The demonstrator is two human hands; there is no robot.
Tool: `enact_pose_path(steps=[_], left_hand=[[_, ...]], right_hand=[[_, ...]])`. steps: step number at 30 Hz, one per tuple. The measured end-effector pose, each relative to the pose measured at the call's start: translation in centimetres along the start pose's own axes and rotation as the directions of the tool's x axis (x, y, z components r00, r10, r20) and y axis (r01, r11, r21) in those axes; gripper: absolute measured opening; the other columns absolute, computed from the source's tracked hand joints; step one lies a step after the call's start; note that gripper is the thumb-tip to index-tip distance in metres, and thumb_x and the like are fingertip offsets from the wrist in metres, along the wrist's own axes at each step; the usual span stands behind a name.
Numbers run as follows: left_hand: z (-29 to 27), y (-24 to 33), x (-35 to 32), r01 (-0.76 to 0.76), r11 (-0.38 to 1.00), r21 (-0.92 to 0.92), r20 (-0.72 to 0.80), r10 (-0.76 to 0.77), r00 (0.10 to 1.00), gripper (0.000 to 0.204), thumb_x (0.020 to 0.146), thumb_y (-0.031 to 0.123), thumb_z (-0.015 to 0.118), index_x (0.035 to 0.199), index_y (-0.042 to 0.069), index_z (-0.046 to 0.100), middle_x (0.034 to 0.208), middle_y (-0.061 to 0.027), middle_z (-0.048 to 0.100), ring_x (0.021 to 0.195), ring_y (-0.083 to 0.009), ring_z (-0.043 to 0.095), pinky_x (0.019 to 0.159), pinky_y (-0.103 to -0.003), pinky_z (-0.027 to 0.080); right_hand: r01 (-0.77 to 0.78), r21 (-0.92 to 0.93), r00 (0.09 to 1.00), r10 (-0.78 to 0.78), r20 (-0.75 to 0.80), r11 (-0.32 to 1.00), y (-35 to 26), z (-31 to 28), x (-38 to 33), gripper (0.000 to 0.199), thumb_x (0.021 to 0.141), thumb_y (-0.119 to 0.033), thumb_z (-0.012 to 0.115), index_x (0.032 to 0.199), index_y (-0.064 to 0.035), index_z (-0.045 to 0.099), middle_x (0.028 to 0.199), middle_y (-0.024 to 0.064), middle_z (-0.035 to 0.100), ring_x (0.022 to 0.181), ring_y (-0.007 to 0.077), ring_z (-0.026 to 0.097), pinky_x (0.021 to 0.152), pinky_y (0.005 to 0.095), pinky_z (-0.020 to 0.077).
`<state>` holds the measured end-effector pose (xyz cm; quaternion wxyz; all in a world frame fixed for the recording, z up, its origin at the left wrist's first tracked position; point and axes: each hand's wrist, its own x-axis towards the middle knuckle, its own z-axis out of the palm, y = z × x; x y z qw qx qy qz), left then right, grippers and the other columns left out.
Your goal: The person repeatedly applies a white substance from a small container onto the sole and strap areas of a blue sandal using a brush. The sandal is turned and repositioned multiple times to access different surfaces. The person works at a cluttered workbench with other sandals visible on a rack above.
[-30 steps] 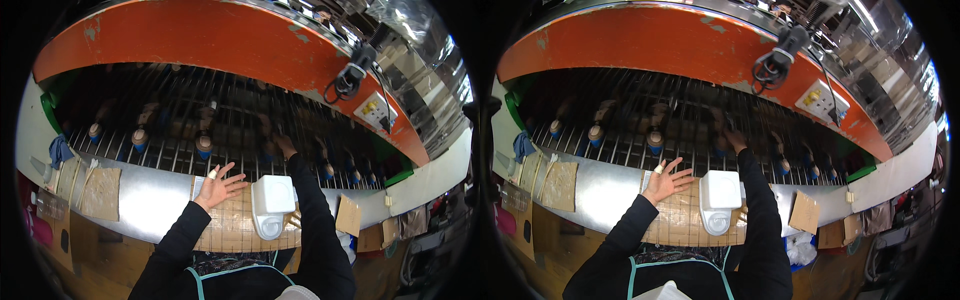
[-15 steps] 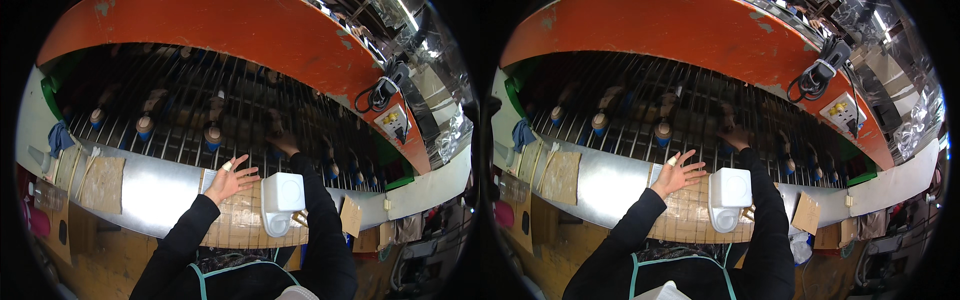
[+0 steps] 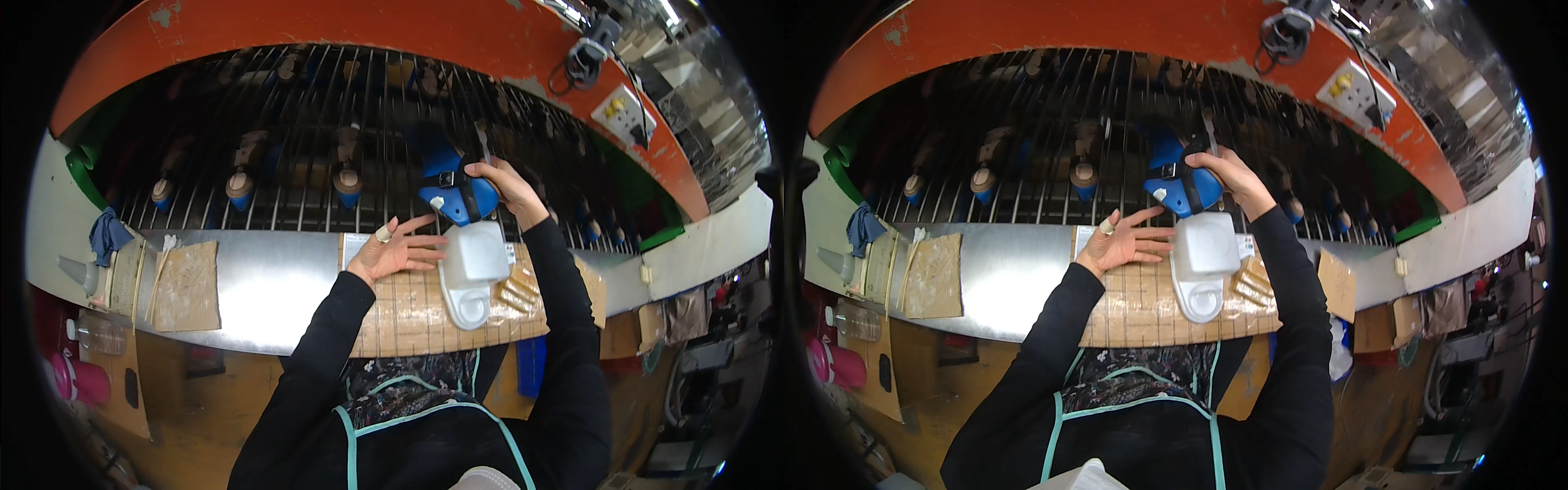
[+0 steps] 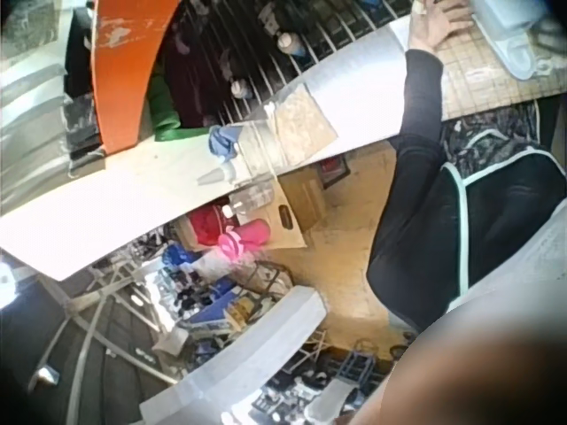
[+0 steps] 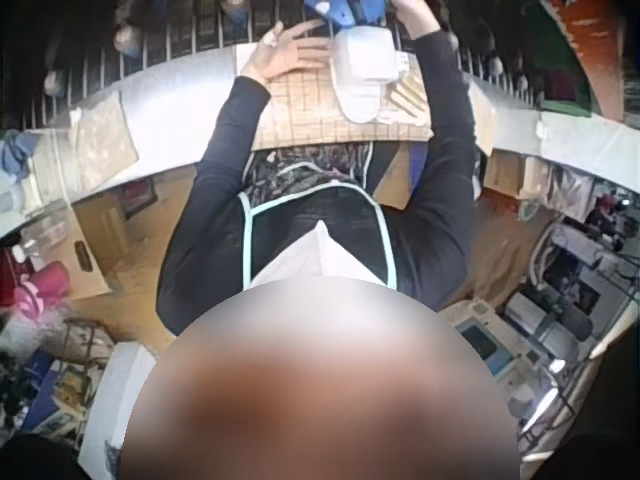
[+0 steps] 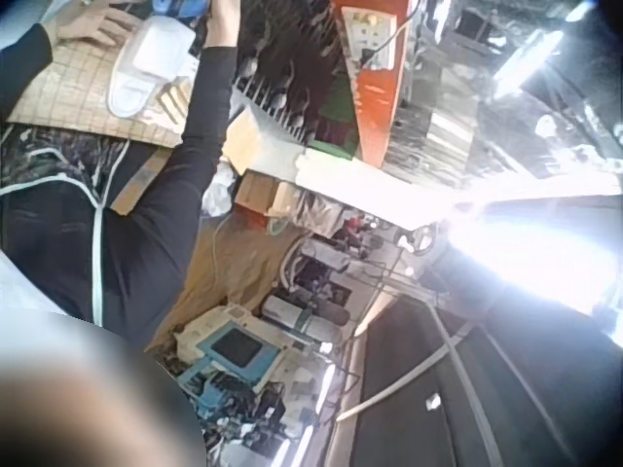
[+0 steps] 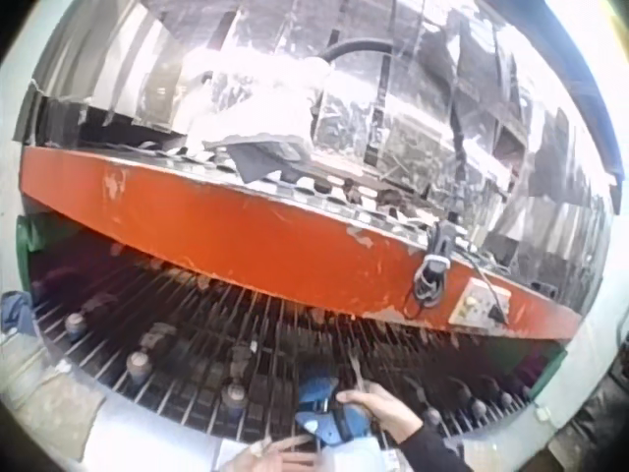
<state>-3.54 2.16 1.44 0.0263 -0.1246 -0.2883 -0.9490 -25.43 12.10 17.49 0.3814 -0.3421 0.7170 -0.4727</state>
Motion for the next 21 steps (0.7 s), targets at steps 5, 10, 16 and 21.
enact_pose_path(steps=[5,10,16,21], left_hand=[[3.7,-3.4,-2.8,-0.013,0.995,-0.097,-0.065,0.007,0.998,0.1,0.077,0.051,0.076,0.149,0.005,0.025,0.146,-0.0214,0.038,0.132,-0.0427,0.042,0.103,-0.063,0.039],[8.0,-10.0,-8.7,-0.054,0.973,-0.223,-0.36,-0.031,0.932,0.087,0.073,0.022,0.085,0.144,0.008,0.037,0.141,-0.013,0.049,0.132,-0.0313,0.045,0.112,-0.051,0.034],[12.7,-8.1,-10.7,-0.34,0.932,0.128,-0.428,0.361,0.829,0.102,0.052,0.03,0.096,0.136,0.011,0.041,0.14,-0.0189,0.046,0.131,-0.0335,0.045,0.111,-0.049,0.036],[16.2,-4.6,-8.7,-0.53,0.479,0.7,-0.241,0.856,0.457,0.119,0.049,0.032,0.097,0.143,0.003,0.03,0.137,-0.0129,0.044,0.127,-0.0256,0.047,0.11,-0.042,0.04]], right_hand=[[0.267,-0.189,0.96,-0.244,0.135,0.945,0.9,3.0,-10.5,0.045,0.072,-0.025,0.081,0.095,-0.0083,0.046,0.083,-0.0013,0.053,0.07,0.0046,0.05,0.06,0.0209,0.0424],[0.471,-0.316,0.872,-0.489,0.028,0.823,6.9,4.2,-19.5,0.042,0.083,-0.033,0.075,0.094,-0.0023,0.049,0.095,0.0127,0.066,0.085,0.0251,0.063,0.079,0.0392,0.0456],[0.093,-0.792,0.858,-0.451,-0.243,0.603,14.5,1.9,-24.4,0.019,0.088,-0.029,0.067,0.097,-0.0119,0.063,0.086,0.006,0.058,0.077,0.0239,0.057,0.075,0.0371,0.0296],[-0.037,-0.861,0.749,-0.556,-0.361,0.508,17.6,2.6,-24.4,0.012,0.086,-0.026,0.069,0.09,-0.0156,0.065,0.083,0.0034,0.056,0.079,0.022,0.057,0.074,0.038,0.0283]])
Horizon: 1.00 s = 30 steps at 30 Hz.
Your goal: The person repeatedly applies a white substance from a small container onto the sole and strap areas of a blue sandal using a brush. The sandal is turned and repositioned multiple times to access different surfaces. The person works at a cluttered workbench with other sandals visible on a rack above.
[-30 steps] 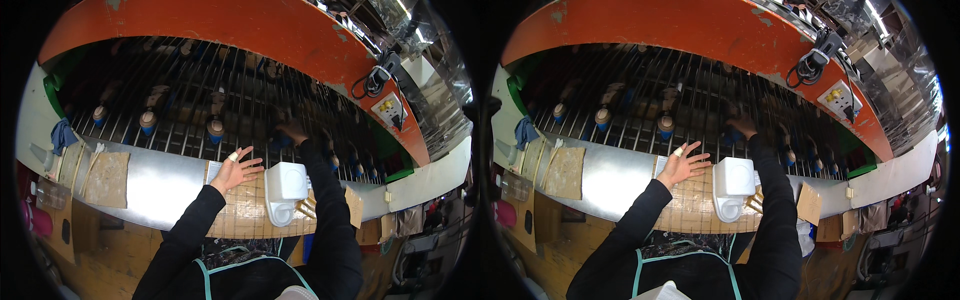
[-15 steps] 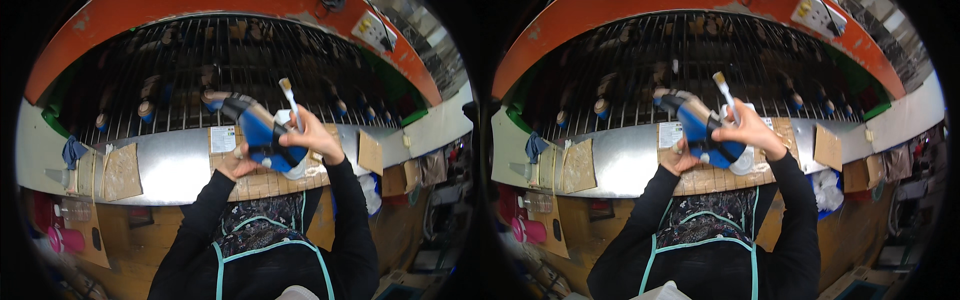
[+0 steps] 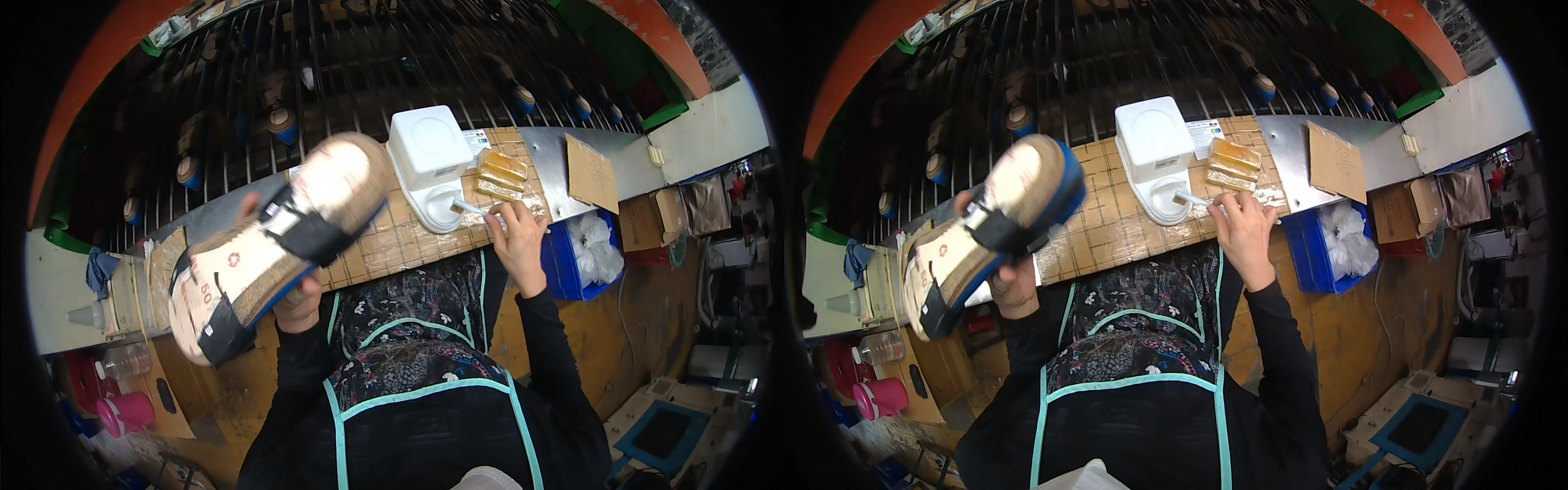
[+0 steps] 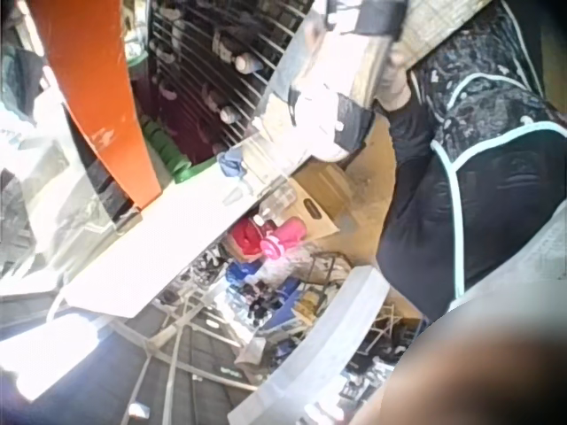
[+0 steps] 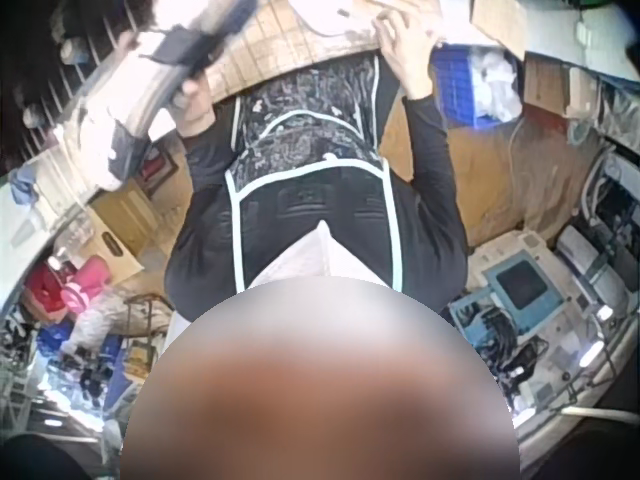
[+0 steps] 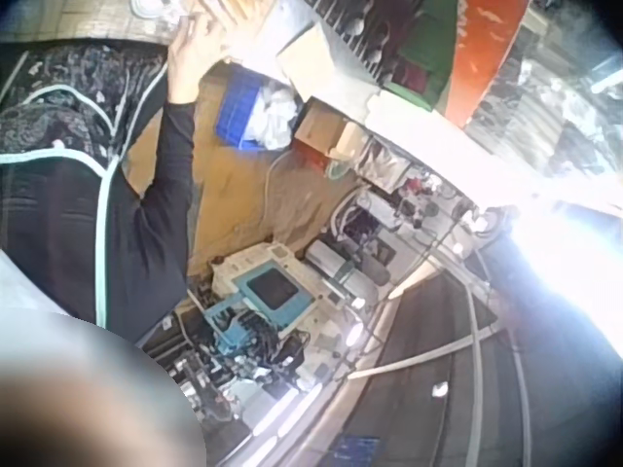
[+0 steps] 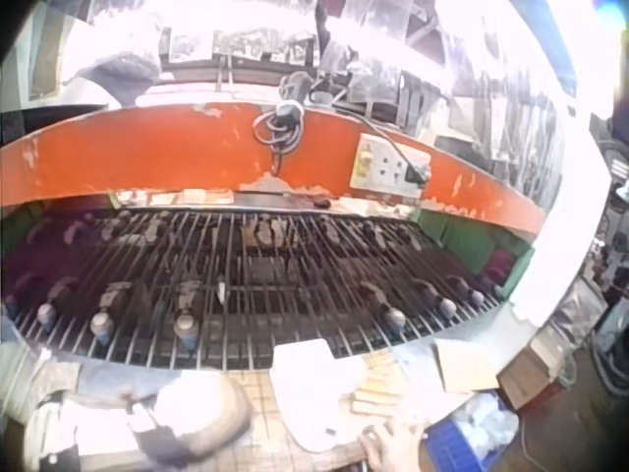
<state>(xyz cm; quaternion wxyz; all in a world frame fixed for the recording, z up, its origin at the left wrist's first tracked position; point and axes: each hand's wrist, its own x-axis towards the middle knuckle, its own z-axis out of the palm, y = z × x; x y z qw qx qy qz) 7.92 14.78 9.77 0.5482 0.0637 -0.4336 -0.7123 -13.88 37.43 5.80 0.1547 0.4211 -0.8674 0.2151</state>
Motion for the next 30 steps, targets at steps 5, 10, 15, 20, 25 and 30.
enact_pose_path(steps=[5,10,15,20,25,30], left_hand=[[0.4,0.3,-0.6,-0.164,0.96,0.229,-0.091,0.189,0.978,0.104,0.063,0.022,0.091,0.144,0.003,0.029,0.131,-0.011,0.05,0.118,-0.0223,0.055,0.105,-0.037,0.046],[-0.7,1.2,-0.9,-0.314,0.615,0.723,0.115,0.341,0.933,0.064,0.081,0.028,0.076,0.134,0.009,0.046,0.117,-0.004,0.063,0.105,-0.0196,0.064,0.107,-0.046,0.04],[0.8,2.2,0.2,-0.444,0.295,0.846,0.286,0.452,0.845,0.064,0.082,0.026,0.074,0.135,0.009,0.044,0.121,-0.0077,0.06,0.105,-0.0209,0.064,0.101,-0.043,0.046],[2.6,2.3,1.3,-0.465,0.207,0.861,0.32,0.489,0.811,0.064,0.083,0.024,0.073,0.137,0.009,0.042,0.126,-0.0113,0.056,0.105,-0.0223,0.063,0.094,-0.039,0.051],[2.0,1.9,1.3,-0.412,0.298,0.861,0.228,0.498,0.837,0.064,0.083,0.022,0.071,0.138,0.009,0.04,0.13,-0.015,0.052,0.105,-0.0237,0.062,0.087,-0.036,0.056],[-1.7,-1.9,0.3,-0.253,0.842,0.477,-0.013,0.294,0.956,0.047,0.093,0.024,0.059,0.136,0.012,0.043,0.138,-0.0208,0.047,0.116,-0.0284,0.058,0.093,-0.04,0.053]], right_hand=[[0.065,0.007,0.995,-0.064,-0.081,0.998,-0.3,1.6,0.8,0.01,0.081,-0.022,0.073,0.084,-0.0153,0.066,0.082,0.0022,0.056,0.079,0.0201,0.056,0.074,0.0381,0.0279],[0.122,-0.007,0.989,-0.122,-0.089,0.993,-0.5,2.1,1.2,0.011,0.078,-0.022,0.075,0.079,-0.016,0.066,0.08,0.0017,0.056,0.078,0.0207,0.056,0.076,0.0393,0.0289],[0.122,0.005,0.988,-0.121,-0.1,0.992,-0.5,2.1,1.6,0.012,0.077,-0.024,0.075,0.078,-0.0163,0.066,0.081,0.0016,0.056,0.078,0.0206,0.055,0.076,0.0402,0.0295],[0.099,0.012,0.995,-0.099,-0.019,0.995,-0.5,1.7,1.7,0.012,0.08,-0.024,0.073,0.078,-0.0149,0.067,0.076,0.003,0.057,0.075,0.0219,0.057,0.078,0.0409,0.0292],[-0.216,0.255,0.968,0.172,0.183,0.943,0.5,1.4,1.3,0.02,0.088,-0.027,0.068,0.08,-0.0087,0.068,0.068,0.006,0.059,0.061,0.0212,0.055,0.07,0.0368,0.0354],[-0.598,0.602,0.787,0.241,0.569,0.529,2.3,2.5,0.9,0.026,0.095,-0.028,0.062,0.083,-0.0045,0.065,0.066,-0.0012,0.058,0.058,0.0049,0.045,0.053,0.0238,0.0332]])
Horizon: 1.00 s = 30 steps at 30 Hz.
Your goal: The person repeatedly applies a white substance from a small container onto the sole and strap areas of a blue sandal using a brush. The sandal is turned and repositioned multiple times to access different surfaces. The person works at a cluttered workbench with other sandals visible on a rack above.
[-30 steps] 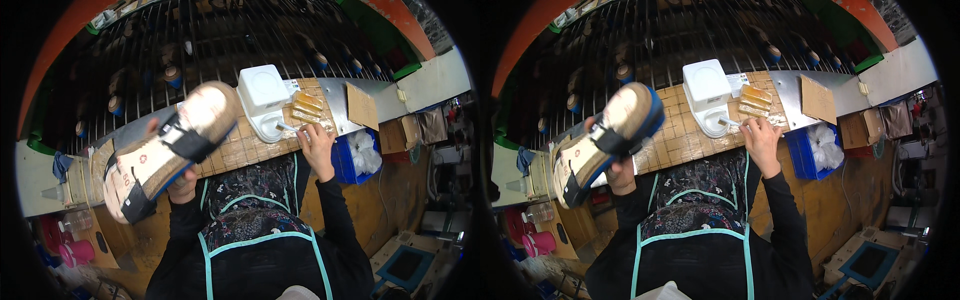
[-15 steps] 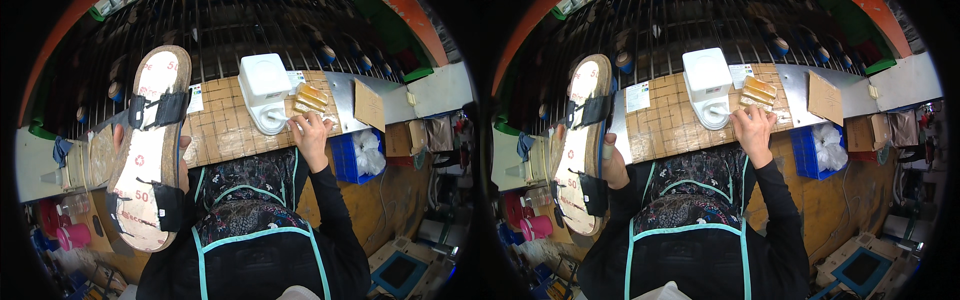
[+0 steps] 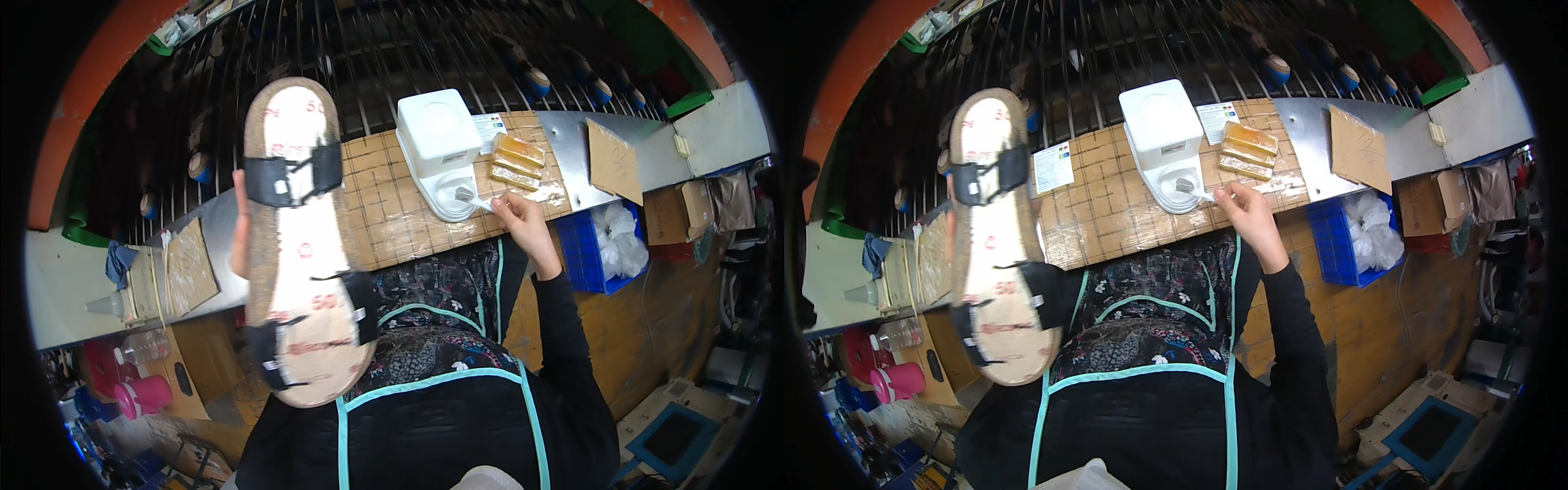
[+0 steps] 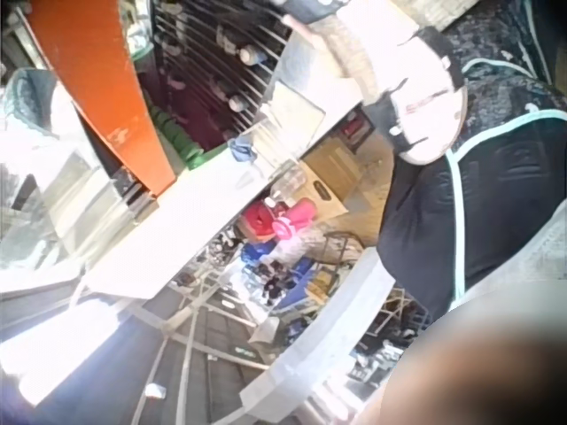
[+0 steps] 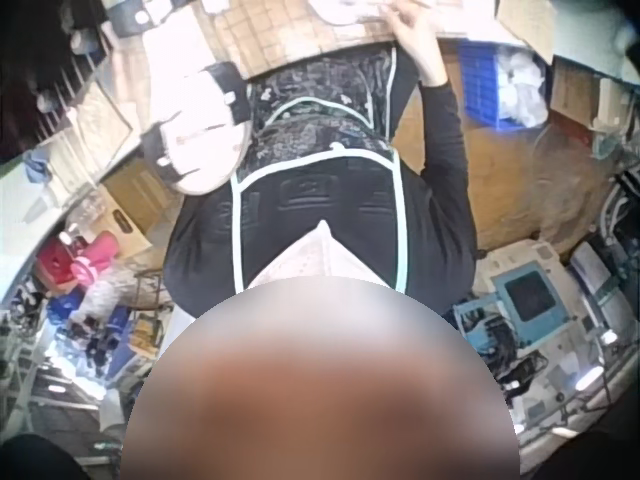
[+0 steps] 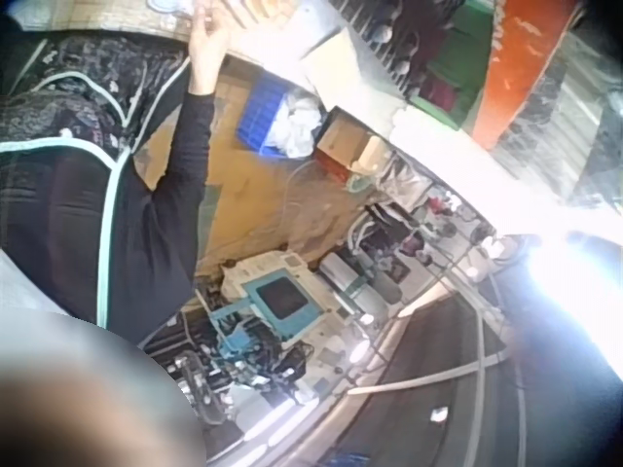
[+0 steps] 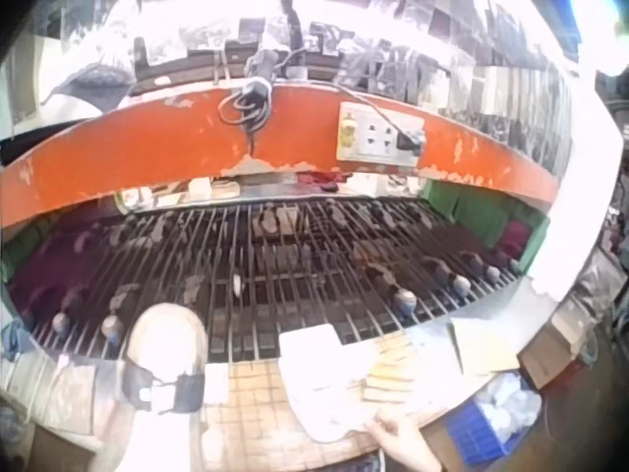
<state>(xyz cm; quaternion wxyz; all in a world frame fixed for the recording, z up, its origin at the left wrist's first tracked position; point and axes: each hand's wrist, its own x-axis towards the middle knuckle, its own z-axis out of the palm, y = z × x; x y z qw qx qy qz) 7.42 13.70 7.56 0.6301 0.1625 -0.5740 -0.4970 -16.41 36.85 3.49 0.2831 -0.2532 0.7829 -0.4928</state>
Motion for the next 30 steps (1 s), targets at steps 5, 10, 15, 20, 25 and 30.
enact_pose_path(steps=[5,10,15,20,25,30], left_hand=[[0.6,-5.4,-2.2,-0.107,0.994,0.011,0.173,0.103,0.979,0.032,0.097,0.016,0.052,0.128,0.01,0.048,0.143,-0.027,0.041,0.127,-0.0374,0.05,0.104,-0.045,0.045],[3.5,-4.8,-2.6,-0.5,0.828,0.255,0.346,0.405,0.846,0.037,0.085,0.014,0.07,0.117,0.011,0.05,0.134,-0.0286,0.052,0.126,-0.0462,0.049,0.104,-0.051,0.042],[5.3,-2.6,-1.1,-0.598,0.753,0.273,0.372,0.491,0.788,0.043,0.081,0.02,0.074,0.117,0.016,0.051,0.132,-0.0252,0.055,0.125,-0.0466,0.05,0.103,-0.053,0.043],[4.4,-1.8,-0.8,-0.628,0.715,0.309,0.419,0.49,0.764,0.041,0.079,0.019,0.075,0.114,0.018,0.054,0.131,-0.023,0.057,0.124,-0.0457,0.051,0.101,-0.056,0.042],[3.4,-1.7,-0.9,-0.661,0.674,0.331,0.46,0.496,0.736,0.04,0.08,0.02,0.075,0.114,0.022,0.054,0.129,-0.0199,0.059,0.122,-0.0459,0.054,0.1,-0.059,0.04],[2.9,-1.4,-0.4,-0.698,0.629,0.342,0.476,0.524,0.706,0.038,0.081,0.02,0.074,0.113,0.024,0.053,0.126,-0.0184,0.062,0.118,-0.0455,0.057,0.099,-0.059,0.042]], right_hand=[[-0.023,0.341,0.996,-0.006,0.086,0.94,-1.0,0.5,-0.7,0.021,0.094,-0.023,0.065,0.088,-0.0035,0.064,0.073,-0.003,0.062,0.068,0.0031,0.054,0.057,0.0199,0.0377],[0.367,-0.564,0.66,-0.634,-0.402,0.74,-7.1,2.5,-2.9,0.011,0.076,-0.014,0.078,0.083,-0.01,0.071,0.082,0.0033,0.064,0.081,0.0188,0.06,0.082,0.0335,0.0307],[0.579,-0.344,0.58,-0.67,-0.463,0.739,-11.5,4.4,-5.5,0.022,0.072,-0.009,0.082,0.093,-0.0099,0.076,0.09,0.0035,0.06,0.078,0.012,0.057,0.073,0.0272,0.0376],[0.588,-0.067,0.729,-0.564,-0.388,0.806,-11.6,7.0,-5.5,0.017,0.078,-0.007,0.078,0.095,-0.0065,0.076,0.096,0.0052,0.054,0.075,0.0107,0.053,0.057,0.0208,0.0418],[0.578,-0.103,0.712,-0.562,-0.421,0.809,-11.4,8.2,-4.1,0.015,0.079,-0.008,0.077,0.094,-0.0068,0.075,0.095,0.0051,0.054,0.071,0.0101,0.05,0.056,0.0211,0.0408],[0.567,-0.181,0.68,-0.581,-0.447,0.803,-12.5,7.9,-2.7,0.016,0.079,-0.01,0.078,0.094,-0.0076,0.075,0.094,0.0039,0.054,0.062,0.0093,0.045,0.063,0.0244,0.0386]])
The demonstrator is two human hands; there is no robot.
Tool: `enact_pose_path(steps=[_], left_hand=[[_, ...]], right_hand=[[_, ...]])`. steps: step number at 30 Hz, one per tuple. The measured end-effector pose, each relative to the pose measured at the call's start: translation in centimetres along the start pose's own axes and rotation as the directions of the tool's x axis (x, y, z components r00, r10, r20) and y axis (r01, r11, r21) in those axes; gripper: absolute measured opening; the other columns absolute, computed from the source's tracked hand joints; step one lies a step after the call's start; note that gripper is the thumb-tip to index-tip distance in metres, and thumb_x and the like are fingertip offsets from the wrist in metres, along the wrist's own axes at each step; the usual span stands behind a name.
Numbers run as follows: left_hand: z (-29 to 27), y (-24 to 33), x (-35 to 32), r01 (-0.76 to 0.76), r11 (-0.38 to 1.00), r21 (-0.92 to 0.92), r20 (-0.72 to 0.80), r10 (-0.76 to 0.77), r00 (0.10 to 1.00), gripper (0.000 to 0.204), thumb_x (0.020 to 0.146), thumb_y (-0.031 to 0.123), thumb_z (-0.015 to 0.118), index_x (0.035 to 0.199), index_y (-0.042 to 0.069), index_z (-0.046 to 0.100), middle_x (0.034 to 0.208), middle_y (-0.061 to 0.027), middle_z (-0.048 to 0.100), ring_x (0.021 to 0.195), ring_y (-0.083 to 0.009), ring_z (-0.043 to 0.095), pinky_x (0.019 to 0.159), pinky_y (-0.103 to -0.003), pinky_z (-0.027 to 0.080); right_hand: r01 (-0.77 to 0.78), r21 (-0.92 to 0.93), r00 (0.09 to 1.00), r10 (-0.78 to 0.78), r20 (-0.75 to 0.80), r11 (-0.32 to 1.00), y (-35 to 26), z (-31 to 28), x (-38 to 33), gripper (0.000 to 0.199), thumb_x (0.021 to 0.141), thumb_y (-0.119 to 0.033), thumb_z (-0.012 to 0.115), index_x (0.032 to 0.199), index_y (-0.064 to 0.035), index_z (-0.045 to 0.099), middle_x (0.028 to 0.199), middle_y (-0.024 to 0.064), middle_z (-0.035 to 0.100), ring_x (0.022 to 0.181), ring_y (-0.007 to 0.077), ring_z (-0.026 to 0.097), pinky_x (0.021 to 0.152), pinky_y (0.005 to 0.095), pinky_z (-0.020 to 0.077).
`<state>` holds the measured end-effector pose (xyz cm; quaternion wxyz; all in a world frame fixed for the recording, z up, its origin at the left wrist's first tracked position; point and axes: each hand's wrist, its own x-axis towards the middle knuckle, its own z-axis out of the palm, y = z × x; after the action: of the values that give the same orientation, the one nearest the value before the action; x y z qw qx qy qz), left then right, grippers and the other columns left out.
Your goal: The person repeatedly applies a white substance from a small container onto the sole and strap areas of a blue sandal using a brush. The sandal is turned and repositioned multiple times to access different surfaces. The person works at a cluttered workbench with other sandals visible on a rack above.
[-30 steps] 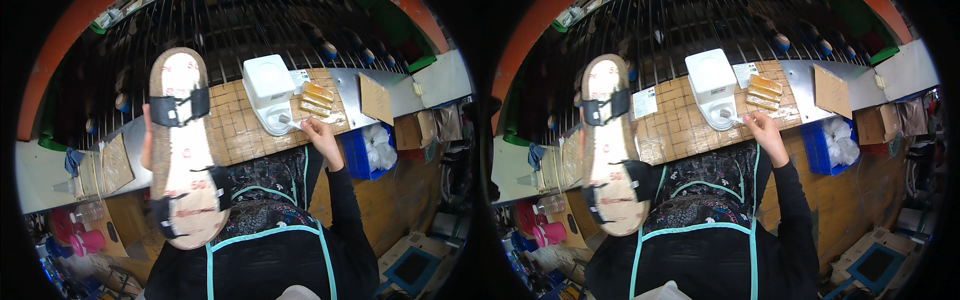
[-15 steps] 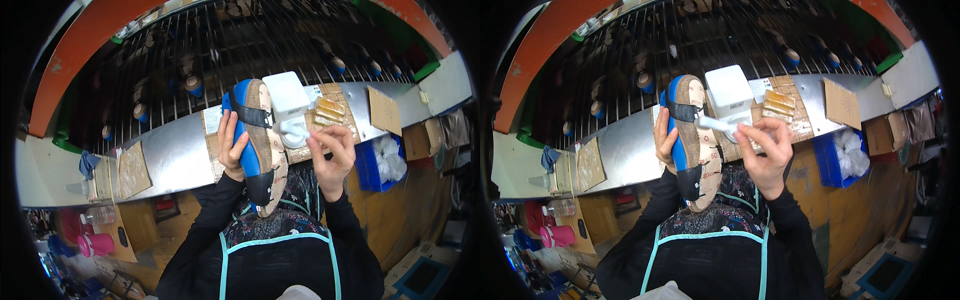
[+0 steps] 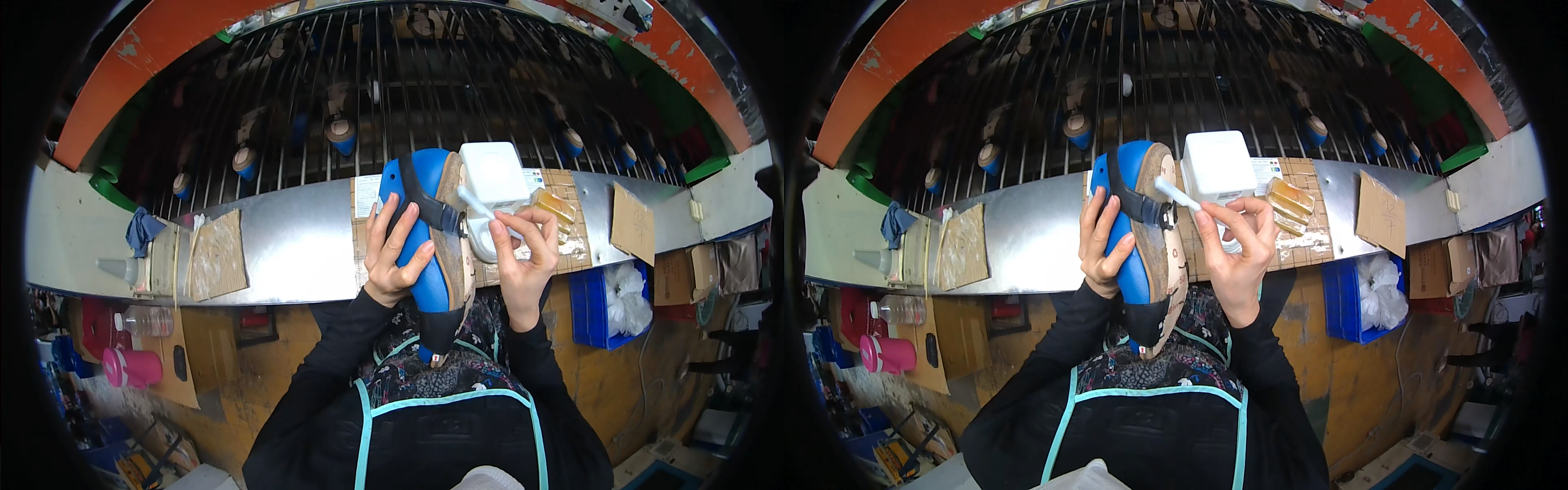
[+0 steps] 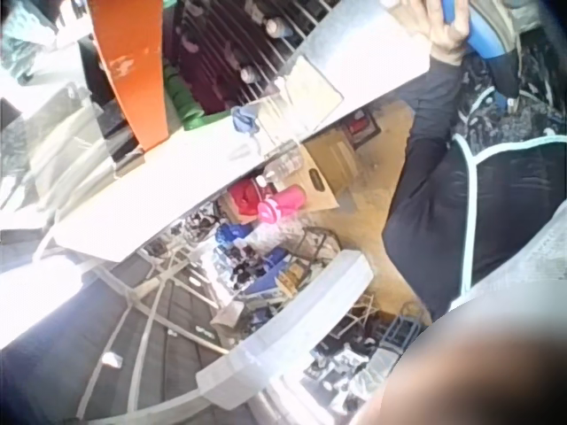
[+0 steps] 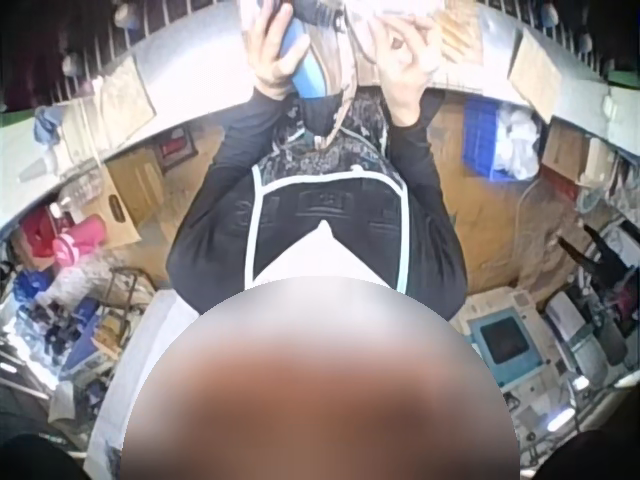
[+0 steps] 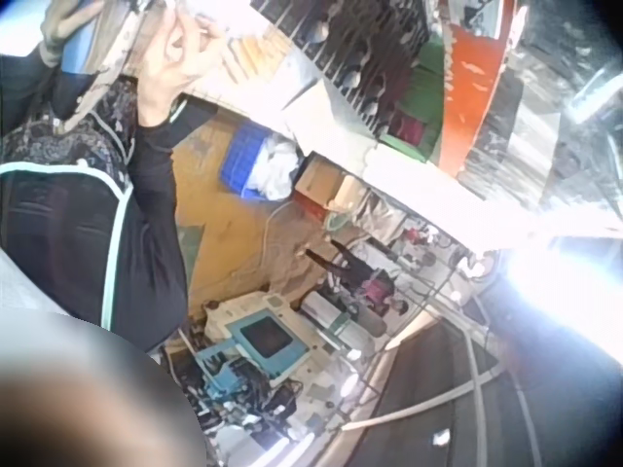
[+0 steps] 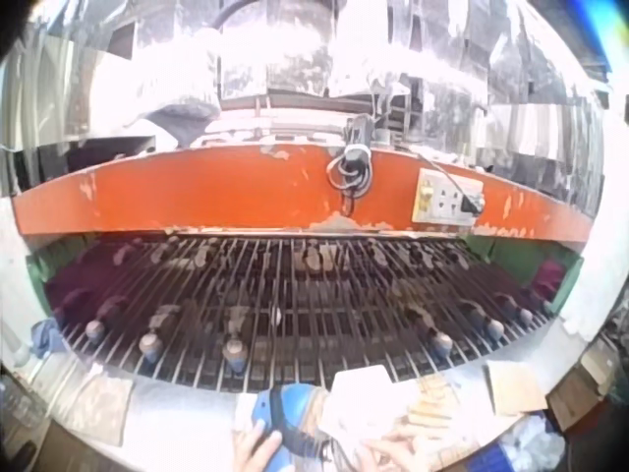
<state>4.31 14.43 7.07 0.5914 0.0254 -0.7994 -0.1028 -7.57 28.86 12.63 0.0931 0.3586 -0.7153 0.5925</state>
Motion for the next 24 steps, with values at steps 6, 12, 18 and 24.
enact_pose_path(steps=[6,12,18,24], left_hand=[[-0.2,-0.4,0.3,-0.003,1.0,-0.021,0.01,0.004,1.0,0.039,0.081,0.021,0.073,0.114,0.024,0.053,0.126,-0.0185,0.061,0.118,-0.0463,0.056,0.099,-0.06,0.041],[-0.2,-0.9,0.3,0.025,0.998,-0.051,0.021,-0.024,0.999,0.039,0.081,0.022,0.073,0.114,0.024,0.053,0.128,-0.0185,0.06,0.12,-0.0459,0.054,0.1,-0.06,0.041],[-0.1,-1.3,0.7,0.004,1.0,-0.015,0.023,-0.004,1.0,0.034,0.083,0.017,0.07,0.112,0.024,0.054,0.127,-0.0174,0.061,0.118,-0.0452,0.056,0.099,-0.059,0.042],[-0.3,-1.5,1.1,-0.017,0.999,0.038,0.045,0.015,0.999,0.032,0.082,0.016,0.07,0.109,0.025,0.055,0.123,-0.0139,0.065,0.117,-0.0425,0.058,0.099,-0.056,0.044]], right_hand=[[0.104,-0.104,0.994,-0.108,-0.032,0.989,0.1,0.6,2.8,0.017,0.077,-0.015,0.079,0.093,-0.01,0.076,0.09,0.0015,0.056,0.061,0.01,0.045,0.073,0.0284,0.0329],[0.177,-0.101,0.983,-0.18,-0.02,0.979,0.5,0.5,3.9,0.017,0.076,-0.015,0.08,0.092,-0.0104,0.076,0.089,0.0014,0.057,0.066,0.0104,0.049,0.072,0.0278,0.0328],[0.162,-0.039,0.985,-0.159,0.063,0.986,0.6,-0.1,3.6,0.017,0.075,-0.016,0.081,0.091,-0.0109,0.076,0.087,0.0007,0.057,0.068,0.0111,0.051,0.075,0.0283,0.0323],[0.277,-0.167,0.946,-0.239,0.218,0.946,0.4,-1.7,4.1,0.016,0.075,-0.017,0.08,0.089,-0.0112,0.076,0.086,0.0004,0.058,0.064,0.0104,0.05,0.072,0.0295,0.0312]])
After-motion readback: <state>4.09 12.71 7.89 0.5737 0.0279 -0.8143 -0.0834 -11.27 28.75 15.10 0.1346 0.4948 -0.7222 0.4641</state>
